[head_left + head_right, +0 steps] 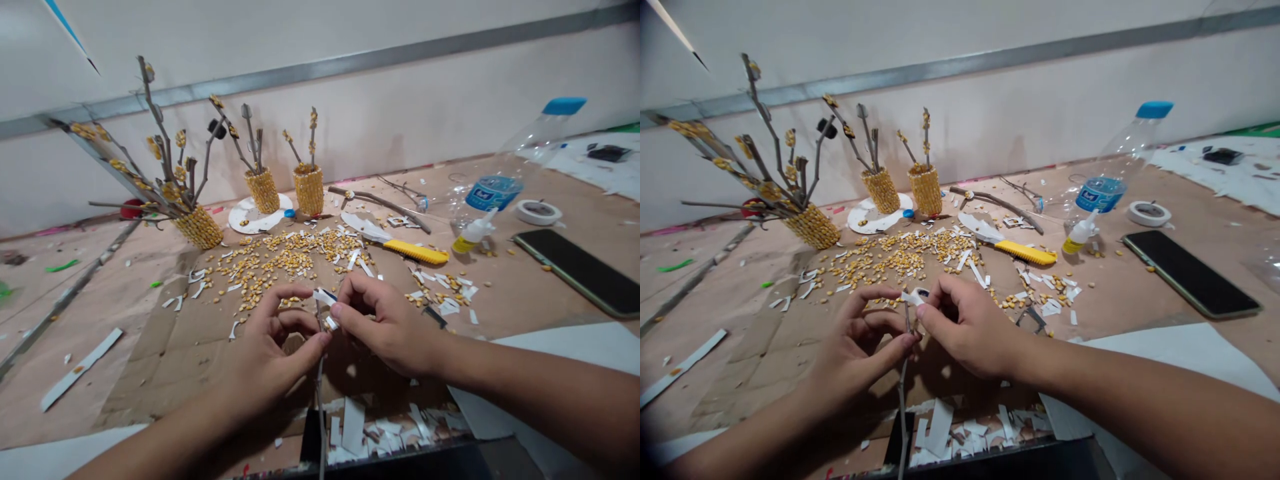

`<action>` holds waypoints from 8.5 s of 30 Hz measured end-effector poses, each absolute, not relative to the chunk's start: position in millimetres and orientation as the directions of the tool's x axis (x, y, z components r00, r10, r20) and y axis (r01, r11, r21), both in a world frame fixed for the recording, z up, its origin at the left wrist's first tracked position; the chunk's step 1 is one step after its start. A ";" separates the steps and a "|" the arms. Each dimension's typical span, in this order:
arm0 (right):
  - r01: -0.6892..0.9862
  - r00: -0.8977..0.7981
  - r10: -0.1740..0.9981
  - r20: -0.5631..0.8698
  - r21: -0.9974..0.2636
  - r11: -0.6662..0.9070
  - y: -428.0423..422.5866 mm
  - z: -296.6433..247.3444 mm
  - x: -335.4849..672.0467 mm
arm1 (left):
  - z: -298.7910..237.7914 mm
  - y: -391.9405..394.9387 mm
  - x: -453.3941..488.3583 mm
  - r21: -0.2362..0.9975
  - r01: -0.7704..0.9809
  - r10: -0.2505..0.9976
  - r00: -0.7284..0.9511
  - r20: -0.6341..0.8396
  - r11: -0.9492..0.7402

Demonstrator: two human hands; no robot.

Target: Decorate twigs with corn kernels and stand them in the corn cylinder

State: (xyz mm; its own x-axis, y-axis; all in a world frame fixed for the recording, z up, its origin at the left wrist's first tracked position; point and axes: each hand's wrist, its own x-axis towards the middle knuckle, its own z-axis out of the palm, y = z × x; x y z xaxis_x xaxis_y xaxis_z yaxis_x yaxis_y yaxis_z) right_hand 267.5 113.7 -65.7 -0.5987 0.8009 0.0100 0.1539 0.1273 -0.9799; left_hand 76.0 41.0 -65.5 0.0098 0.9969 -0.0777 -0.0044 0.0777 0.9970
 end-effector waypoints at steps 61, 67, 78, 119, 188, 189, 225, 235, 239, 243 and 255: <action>0.104 -0.626 0.779 0.046 -0.985 0.141 112.3 -79.6 262.5 | -67.1 49.6 74.7 0.849 -0.450 0.959 0.188 -0.214 0.278; 0.110 -0.620 0.783 0.041 -0.984 0.139 112.4 -82.9 261.1 | -67.4 51.4 71.8 0.814 -0.485 0.943 0.251 -0.220 0.319; 0.027 -0.674 0.732 -0.096 -0.994 -0.105 110.4 -81.1 262.7 | -68.9 53.2 72.9 0.895 -0.371 0.967 0.139 -0.212 0.249; 0.077 -0.647 0.762 0.003 -0.995 0.069 116.1 -71.5 265.7 | -65.2 45.0 64.1 0.949 -0.048 0.947 0.095 -0.307 0.313; -0.131 -0.664 0.747 0.019 -0.987 -0.091 110.9 -78.5 263.0 | -68.3 42.1 66.3 0.894 -0.159 0.906 0.130 -0.403 0.420; -0.137 -0.669 0.743 0.019 -0.986 -0.098 111.3 -78.5 262.7 | -68.7 42.4 66.7 0.873 -0.170 0.888 0.142 -0.437 0.457; 0.056 -0.654 0.753 -0.075 -0.997 -0.051 108.4 -71.4 264.1 | -62.6 34.7 71.0 0.976 -0.062 0.975 0.085 -0.204 0.210; 0.080 -0.660 0.748 -0.069 -0.997 -0.021 109.2 -71.9 264.5 | -61.5 33.2 65.8 0.992 0.063 0.992 0.059 -0.114 0.111; 0.022 -0.677 0.733 -0.064 -0.998 -0.066 109.7 -69.3 264.6 | -58.6 32.1 72.3 0.989 0.031 0.989 -0.013 -0.148 0.148; -0.013 -0.700 0.708 -0.095 -0.989 -0.146 107.1 -69.3 264.8 | -58.8 31.1 76.1 0.985 0.003 0.982 -0.075 -0.171 0.171; 0.038 -0.674 0.728 -0.127 -0.990 -0.137 106.5 -77.5 263.0 | -57.0 33.6 77.2 0.943 -0.146 0.955 0.053 -0.293 0.298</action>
State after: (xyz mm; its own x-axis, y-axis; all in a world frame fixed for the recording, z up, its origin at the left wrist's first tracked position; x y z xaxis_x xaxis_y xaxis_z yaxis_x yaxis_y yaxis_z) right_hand 263.0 106.5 -77.5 -0.6743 0.7276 -0.1266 0.0381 -0.1369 -0.9899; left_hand 77.2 33.6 -57.0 0.0532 0.9546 -0.2929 -0.1461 0.2976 0.9434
